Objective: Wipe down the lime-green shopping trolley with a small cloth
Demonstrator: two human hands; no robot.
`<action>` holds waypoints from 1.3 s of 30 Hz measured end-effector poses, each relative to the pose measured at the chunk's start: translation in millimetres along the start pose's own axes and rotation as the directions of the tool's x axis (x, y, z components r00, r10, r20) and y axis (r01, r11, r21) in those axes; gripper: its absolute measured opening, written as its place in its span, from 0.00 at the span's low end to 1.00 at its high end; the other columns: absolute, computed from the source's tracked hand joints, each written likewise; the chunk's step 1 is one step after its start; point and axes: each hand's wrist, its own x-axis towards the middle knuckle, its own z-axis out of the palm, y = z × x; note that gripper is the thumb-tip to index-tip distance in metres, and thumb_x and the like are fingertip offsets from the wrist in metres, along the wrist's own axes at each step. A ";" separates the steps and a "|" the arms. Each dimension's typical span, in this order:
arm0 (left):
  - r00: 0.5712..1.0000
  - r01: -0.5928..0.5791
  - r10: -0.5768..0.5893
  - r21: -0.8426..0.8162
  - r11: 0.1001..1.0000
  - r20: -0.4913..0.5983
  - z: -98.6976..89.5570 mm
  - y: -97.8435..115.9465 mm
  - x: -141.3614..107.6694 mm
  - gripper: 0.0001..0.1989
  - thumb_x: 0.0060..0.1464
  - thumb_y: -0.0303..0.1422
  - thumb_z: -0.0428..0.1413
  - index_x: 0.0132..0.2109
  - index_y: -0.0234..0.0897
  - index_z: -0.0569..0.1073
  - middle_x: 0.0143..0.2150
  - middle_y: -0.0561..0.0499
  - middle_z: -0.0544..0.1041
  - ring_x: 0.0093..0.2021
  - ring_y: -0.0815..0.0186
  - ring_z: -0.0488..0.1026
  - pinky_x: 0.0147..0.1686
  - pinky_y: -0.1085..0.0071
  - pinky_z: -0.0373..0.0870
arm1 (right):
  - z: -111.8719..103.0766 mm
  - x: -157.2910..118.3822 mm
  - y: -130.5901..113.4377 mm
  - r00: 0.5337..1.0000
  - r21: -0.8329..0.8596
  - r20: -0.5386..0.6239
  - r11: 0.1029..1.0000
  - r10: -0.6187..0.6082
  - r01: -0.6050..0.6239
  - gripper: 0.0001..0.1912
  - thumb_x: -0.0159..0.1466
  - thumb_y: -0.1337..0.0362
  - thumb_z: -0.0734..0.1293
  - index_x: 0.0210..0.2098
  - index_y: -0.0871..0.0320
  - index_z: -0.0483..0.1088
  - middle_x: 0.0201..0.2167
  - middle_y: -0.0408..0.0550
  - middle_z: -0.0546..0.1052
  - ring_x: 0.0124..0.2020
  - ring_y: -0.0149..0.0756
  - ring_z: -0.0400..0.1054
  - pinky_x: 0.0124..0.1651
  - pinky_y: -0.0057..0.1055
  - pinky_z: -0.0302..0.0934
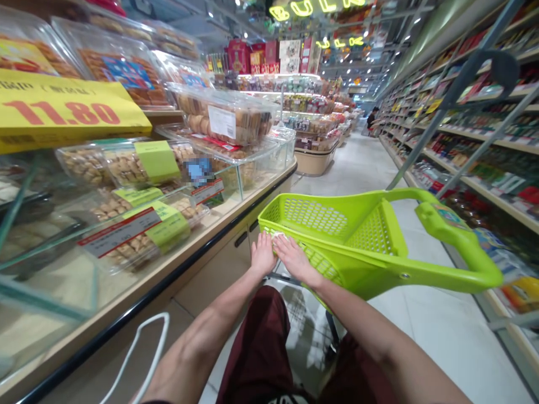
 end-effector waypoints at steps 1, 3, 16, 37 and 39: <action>1.000 -0.006 0.006 -0.003 1.000 -0.009 -1.8 1.5 0.2 0.35 0.50 0.33 0.47 0.63 0.28 0.44 0.66 0.41 0.40 0.65 0.58 0.37 0.60 0.55 0.44 | -6.8 -0.3 2.4 0.999 -0.002 -0.032 1.000 0.014 -0.014 0.20 0.63 0.71 0.55 0.53 0.61 0.62 0.59 0.52 0.58 0.63 0.42 0.43 0.61 0.47 0.45; 1.000 -0.018 0.018 -0.005 1.000 -0.023 -6.0 6.5 0.4 0.36 0.49 0.34 0.47 0.63 0.28 0.43 0.66 0.40 0.39 0.65 0.57 0.35 0.60 0.55 0.43 | -16.7 -4.1 8.6 0.997 -0.013 -0.063 0.999 0.046 -0.047 0.21 0.63 0.71 0.55 0.55 0.61 0.60 0.61 0.53 0.56 0.63 0.42 0.41 0.61 0.48 0.43; 0.992 -0.125 0.125 -0.033 0.992 -0.022 -12.1 34.6 -15.7 0.38 0.48 0.33 0.48 0.63 0.29 0.43 0.66 0.42 0.39 0.65 0.59 0.34 0.61 0.57 0.40 | -48.0 -50.2 8.0 0.982 -0.047 -0.066 0.983 0.175 -0.178 0.21 0.63 0.71 0.54 0.55 0.59 0.60 0.59 0.51 0.58 0.63 0.41 0.43 0.61 0.47 0.42; 0.928 -0.370 0.373 0.188 0.910 0.023 -16.9 88.1 20.0 0.37 0.48 0.31 0.45 0.64 0.27 0.41 0.66 0.41 0.40 0.65 0.54 0.34 0.59 0.48 0.39 | -173.4 -144.3 87.1 0.846 -0.230 -0.316 0.831 0.429 -0.507 0.25 0.56 0.75 0.55 0.51 0.56 0.63 0.54 0.52 0.66 0.57 0.42 0.57 0.58 0.48 0.45; 0.923 -0.382 0.384 0.193 0.904 0.029 -16.1 91.5 25.3 0.36 0.48 0.30 0.45 0.64 0.28 0.41 0.66 0.42 0.40 0.65 0.55 0.34 0.59 0.49 0.40 | -194.3 -155.5 98.8 0.821 -0.281 -0.347 0.784 0.454 -0.553 0.24 0.57 0.74 0.55 0.51 0.56 0.64 0.55 0.54 0.66 0.57 0.44 0.57 0.58 0.48 0.44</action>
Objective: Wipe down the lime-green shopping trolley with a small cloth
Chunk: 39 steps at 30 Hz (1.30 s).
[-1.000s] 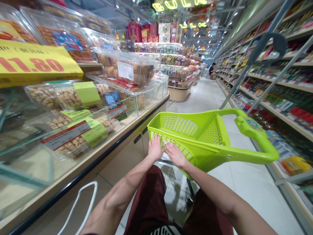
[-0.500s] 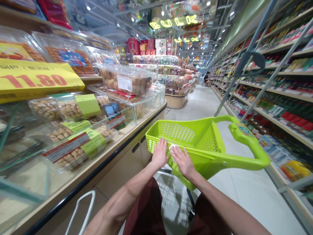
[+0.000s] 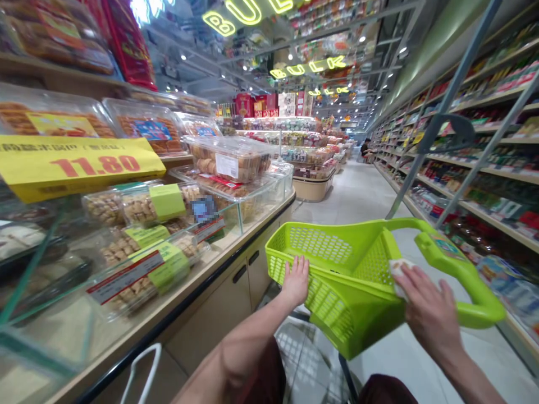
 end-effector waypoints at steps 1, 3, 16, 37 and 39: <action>1.000 -0.005 0.005 -0.002 1.000 0.000 0.1 1.1 2.9 0.36 0.48 0.30 0.45 0.64 0.28 0.41 0.66 0.42 0.40 0.65 0.55 0.35 0.59 0.49 0.40 | -9.0 1.3 10.2 0.999 -0.028 -0.031 0.999 0.037 -0.037 0.23 0.57 0.73 0.55 0.51 0.56 0.64 0.55 0.55 0.65 0.57 0.45 0.56 0.58 0.49 0.42; 1.000 -0.007 0.007 -0.008 1.000 0.005 0.2 4.2 8.0 0.37 0.47 0.30 0.45 0.63 0.28 0.41 0.66 0.42 0.40 0.65 0.54 0.35 0.59 0.49 0.41 | -27.3 1.5 28.0 0.976 -0.027 -0.082 0.979 0.201 -0.204 0.25 0.58 0.70 0.54 0.54 0.56 0.61 0.58 0.55 0.61 0.60 0.44 0.50 0.60 0.49 0.37; 0.997 0.017 -0.011 -0.071 0.997 0.078 -11.5 20.3 16.4 0.41 0.44 0.32 0.50 0.63 0.27 0.41 0.66 0.40 0.40 0.65 0.52 0.35 0.58 0.46 0.41 | 26.6 1.2 18.1 0.998 -0.101 0.039 0.994 0.045 -0.041 0.22 0.54 0.67 0.56 0.48 0.58 0.65 0.50 0.55 0.69 0.51 0.44 0.61 0.51 0.44 0.52; 0.947 -0.322 0.221 -0.668 0.671 -0.234 -99.3 131.2 30.4 0.23 0.58 0.41 0.38 0.58 0.38 0.57 0.58 0.45 0.63 0.58 0.61 0.59 0.58 0.52 0.50 | 19.7 19.0 -18.4 0.977 0.258 0.177 0.953 0.115 -0.159 0.33 0.60 0.64 0.54 0.63 0.64 0.39 0.53 0.60 0.65 0.51 0.45 0.63 0.51 0.42 0.58; 0.961 -0.270 0.237 -0.688 0.673 -0.146 -96.3 142.4 34.0 0.24 0.59 0.43 0.36 0.57 0.37 0.59 0.55 0.45 0.66 0.55 0.60 0.62 0.55 0.51 0.54 | 11.7 20.5 -7.1 0.963 0.320 0.193 0.916 0.189 -0.244 0.33 0.60 0.64 0.54 0.63 0.62 0.39 0.53 0.57 0.66 0.49 0.41 0.65 0.48 0.36 0.61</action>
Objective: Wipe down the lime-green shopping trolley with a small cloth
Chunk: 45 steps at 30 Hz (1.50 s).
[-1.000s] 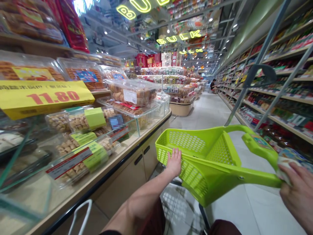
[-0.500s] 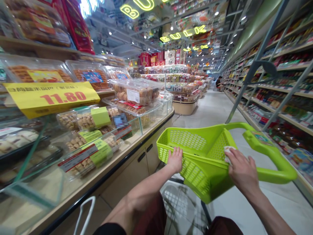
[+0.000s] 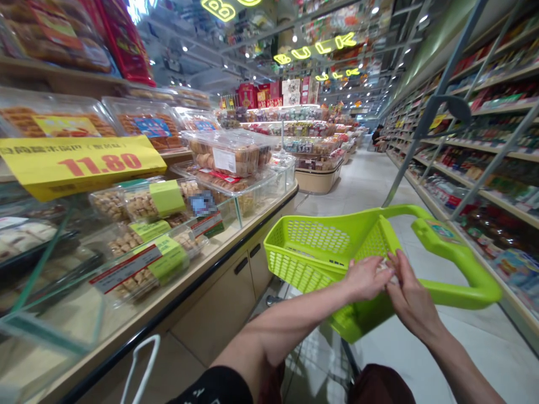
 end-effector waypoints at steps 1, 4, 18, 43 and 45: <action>1.000 0.026 -0.026 0.018 1.000 0.016 5.0 1.0 1.4 0.25 0.58 0.45 0.36 0.56 0.36 0.59 0.54 0.44 0.67 0.54 0.59 0.63 0.55 0.51 0.55 | -4.6 0.7 4.1 0.999 -0.002 -0.030 0.999 0.033 -0.033 0.32 0.60 0.64 0.54 0.62 0.62 0.41 0.53 0.56 0.66 0.49 0.41 0.66 0.48 0.35 0.61; 0.999 0.041 -0.036 0.132 0.990 -0.036 18.2 4.8 1.1 0.25 0.56 0.45 0.42 0.55 0.35 0.59 0.52 0.44 0.67 0.52 0.59 0.63 0.55 0.51 0.53 | -9.1 1.1 14.6 0.985 -0.134 -0.165 0.989 0.043 -0.066 0.27 0.60 0.62 0.54 0.58 0.63 0.52 0.50 0.58 0.69 0.49 0.44 0.65 0.49 0.38 0.58; 0.983 0.096 -0.020 0.422 0.902 -0.181 -15.5 -77.3 -36.4 0.16 0.56 0.33 0.48 0.52 0.40 0.62 0.51 0.48 0.69 0.50 0.63 0.66 0.59 0.48 0.41 | 19.6 2.0 13.0 0.983 -0.339 -0.167 0.941 -0.071 0.011 0.16 0.60 0.65 0.56 0.45 0.61 0.66 0.43 0.55 0.74 0.42 0.42 0.68 0.56 0.49 0.40; 0.980 0.113 -0.002 0.552 0.826 -0.199 -35.2 -131.3 -53.9 0.19 0.57 0.29 0.45 0.56 0.43 0.59 0.57 0.48 0.64 0.57 0.63 0.59 0.60 0.48 0.36 | 91.2 6.6 -47.3 0.980 -0.204 -0.008 0.960 -0.199 0.194 0.16 0.59 0.69 0.57 0.45 0.60 0.68 0.43 0.51 0.75 0.46 0.40 0.65 0.56 0.42 0.42; 0.971 0.196 -0.078 0.574 0.795 -0.225 -50.7 -145.5 -61.9 0.19 0.57 0.29 0.45 0.56 0.43 0.60 0.58 0.48 0.64 0.58 0.62 0.59 0.60 0.48 0.36 | 90.3 3.9 -45.0 0.978 -0.193 0.001 0.959 -0.211 0.207 0.16 0.59 0.69 0.57 0.45 0.60 0.68 0.44 0.51 0.74 0.46 0.40 0.65 0.56 0.42 0.42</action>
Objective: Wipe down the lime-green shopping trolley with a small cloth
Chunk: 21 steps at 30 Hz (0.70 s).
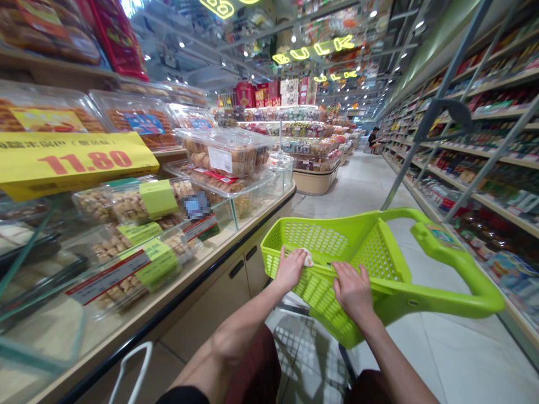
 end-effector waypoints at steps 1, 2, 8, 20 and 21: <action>0.999 0.038 -0.038 0.019 0.999 0.003 -1.9 -8.6 -1.6 0.19 0.57 0.29 0.45 0.56 0.44 0.60 0.58 0.48 0.64 0.58 0.62 0.59 0.60 0.47 0.36 | 0.0 -0.7 -0.1 1.000 0.003 0.004 1.000 0.003 -0.003 0.16 0.59 0.69 0.57 0.45 0.60 0.69 0.43 0.51 0.75 0.46 0.40 0.65 0.56 0.42 0.42; 0.998 0.062 -0.063 0.032 0.998 0.004 -3.0 -14.4 -3.0 0.19 0.57 0.29 0.45 0.56 0.44 0.60 0.58 0.48 0.64 0.58 0.62 0.58 0.60 0.47 0.37 | 0.5 -0.8 -1.0 1.000 0.002 0.010 1.000 0.013 -0.013 0.16 0.59 0.68 0.57 0.45 0.60 0.69 0.43 0.51 0.75 0.46 0.40 0.65 0.56 0.43 0.42; 0.999 -0.026 0.026 -0.005 1.000 -0.034 7.9 1.6 -3.5 0.20 0.57 0.31 0.45 0.57 0.43 0.58 0.59 0.49 0.63 0.59 0.63 0.57 0.61 0.49 0.34 | 6.4 3.2 -12.2 0.996 -0.016 0.034 0.997 0.082 -0.081 0.16 0.58 0.67 0.59 0.45 0.57 0.69 0.42 0.50 0.75 0.46 0.44 0.64 0.55 0.48 0.41; 0.981 0.188 -0.181 0.123 0.975 -0.063 -2.1 -63.5 -14.0 0.20 0.56 0.26 0.44 0.55 0.43 0.61 0.58 0.48 0.64 0.59 0.62 0.58 0.60 0.48 0.37 | -2.5 -1.1 -9.5 0.998 0.010 0.062 0.999 0.030 -0.031 0.16 0.58 0.68 0.59 0.45 0.58 0.69 0.44 0.49 0.74 0.48 0.41 0.64 0.56 0.44 0.43; 0.984 0.177 -0.170 0.126 0.976 -0.061 -1.5 -62.8 -14.7 0.20 0.56 0.26 0.44 0.56 0.43 0.60 0.58 0.48 0.63 0.59 0.62 0.58 0.60 0.48 0.37 | -3.0 -0.8 -10.2 0.997 0.009 0.061 0.999 0.038 -0.038 0.16 0.58 0.68 0.59 0.45 0.58 0.69 0.44 0.49 0.75 0.47 0.41 0.64 0.56 0.44 0.43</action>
